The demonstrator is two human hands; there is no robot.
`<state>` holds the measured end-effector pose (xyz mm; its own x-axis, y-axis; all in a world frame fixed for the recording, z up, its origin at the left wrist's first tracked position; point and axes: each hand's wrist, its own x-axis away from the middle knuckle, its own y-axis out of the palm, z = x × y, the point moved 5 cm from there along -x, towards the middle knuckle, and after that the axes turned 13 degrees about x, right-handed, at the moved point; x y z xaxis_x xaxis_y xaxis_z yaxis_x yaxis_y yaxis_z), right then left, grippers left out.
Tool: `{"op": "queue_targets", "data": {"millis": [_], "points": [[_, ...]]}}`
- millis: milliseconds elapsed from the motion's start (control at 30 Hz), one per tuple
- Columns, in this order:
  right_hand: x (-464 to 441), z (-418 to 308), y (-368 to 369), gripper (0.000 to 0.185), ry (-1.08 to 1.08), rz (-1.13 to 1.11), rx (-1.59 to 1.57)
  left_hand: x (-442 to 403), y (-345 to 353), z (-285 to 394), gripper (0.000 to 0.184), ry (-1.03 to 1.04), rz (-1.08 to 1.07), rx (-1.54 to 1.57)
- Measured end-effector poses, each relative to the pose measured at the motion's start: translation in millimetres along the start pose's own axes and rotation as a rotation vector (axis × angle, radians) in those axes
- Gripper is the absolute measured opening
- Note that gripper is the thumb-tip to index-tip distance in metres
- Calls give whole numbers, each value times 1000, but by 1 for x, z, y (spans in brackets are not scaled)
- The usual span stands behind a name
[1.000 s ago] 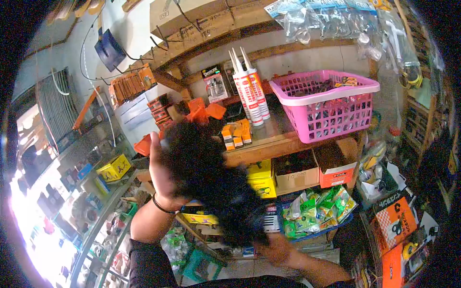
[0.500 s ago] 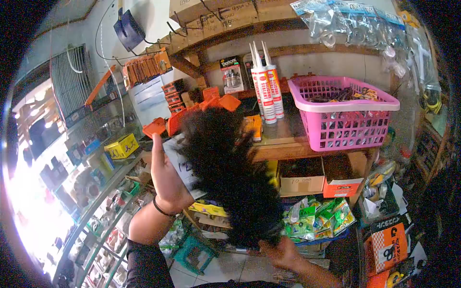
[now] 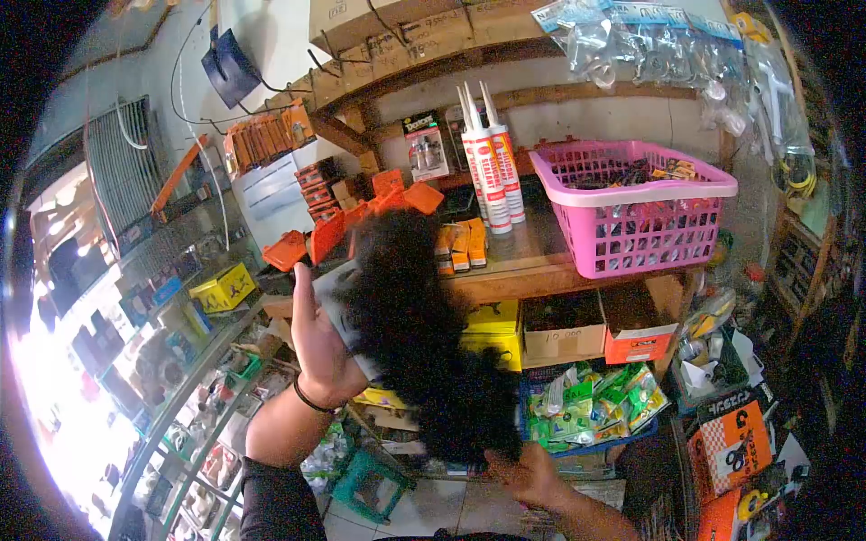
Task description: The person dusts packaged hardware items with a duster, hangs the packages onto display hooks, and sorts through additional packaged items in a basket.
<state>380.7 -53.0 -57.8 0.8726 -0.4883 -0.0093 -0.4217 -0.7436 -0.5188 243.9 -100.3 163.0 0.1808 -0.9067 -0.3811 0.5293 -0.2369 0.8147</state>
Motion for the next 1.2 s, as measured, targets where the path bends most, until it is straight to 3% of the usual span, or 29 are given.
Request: {"op": "queue_targets", "data": {"millis": [67,100,133,200,233,267,300,333,367,400,467,500,533,600,633,667,733,767,800,867,900,933,1000,1033,1067,1133,1167,1200], "points": [[7,-28,-4,29,211,51,-68,-2,-7,8,93,76,-43,-135],[3,-18,10,22,-125,165,243,-9,-19,9,89,-124,-312,-114],[3,-7,9,22,-126,166,248,-5,-20,6,84,-324,-581,-92],[5,4,13,43,-223,-68,174,5,-4,2,84,-286,-557,-126],[17,-24,-4,45,-329,96,-311,7,1,2,89,-120,-269,-72],[15,-34,-8,45,-329,92,-311,10,-3,4,94,44,19,-17],[10,-29,-3,42,-48,-36,-68,10,-1,4,94,104,27,-117],[11,-17,0,39,233,-160,179,6,-12,9,94,105,26,-118],[9,-10,12,34,-15,-121,287,-1,-20,9,89,-90,-248,-124],[13,-5,9,34,-16,-120,291,3,-19,5,84,-285,-521,-129],[19,-14,-6,37,-261,38,48,12,-6,0,83,-243,-472,-156],[16,-18,-6,38,-147,-41,-597,14,1,0,86,-73,-220,-128],[16,-25,-8,38,-146,-44,-599,15,0,0,90,92,31,-98],[18,-21,-5,28,117,-128,132,10,-7,4,90,152,24,-140],[11,-3,13,25,4,-258,280,6,-13,5,86,-50,-235,-140],[14,2,8,25,3,-255,280,10,-7,2,81,-252,-492,-138],[19,-8,-10,34,-303,-4,136,15,3,0,81,-225,-503,-178],[12,9,-7,44,5,2,-290,16,9,0,83,-57,-216,-104],[12,5,-7,44,7,2,-293,17,7,1,85,105,71,-30],[14,-1,-2,31,178,-190,230,11,-2,4,85,106,56,27],[12,-3,11,30,-101,-92,349,5,-9,7,84,-74,-228,-84],[13,-5,8,30,-101,-87,349,8,2,2,83,-253,-513,-193],[19,-17,-5,39,-139,-61,-171,11,3,-1,83,-242,-513,-192],[20,-21,-10,46,-153,-50,-435,12,11,-3,88,-98,-257,-101],[18,-21,-12,46,-150,-51,-437,12,8,-2,93,44,-1,-9],[14,0,-4,44,191,-230,274,6,-4,3,93,77,5,-95],[13,-12,8,42,-281,62,181,1,-7,1,88,-81,-253,-135],[14,0,8,42,-277,60,179,3,-8,-2,83,-238,-513,-175]]}}
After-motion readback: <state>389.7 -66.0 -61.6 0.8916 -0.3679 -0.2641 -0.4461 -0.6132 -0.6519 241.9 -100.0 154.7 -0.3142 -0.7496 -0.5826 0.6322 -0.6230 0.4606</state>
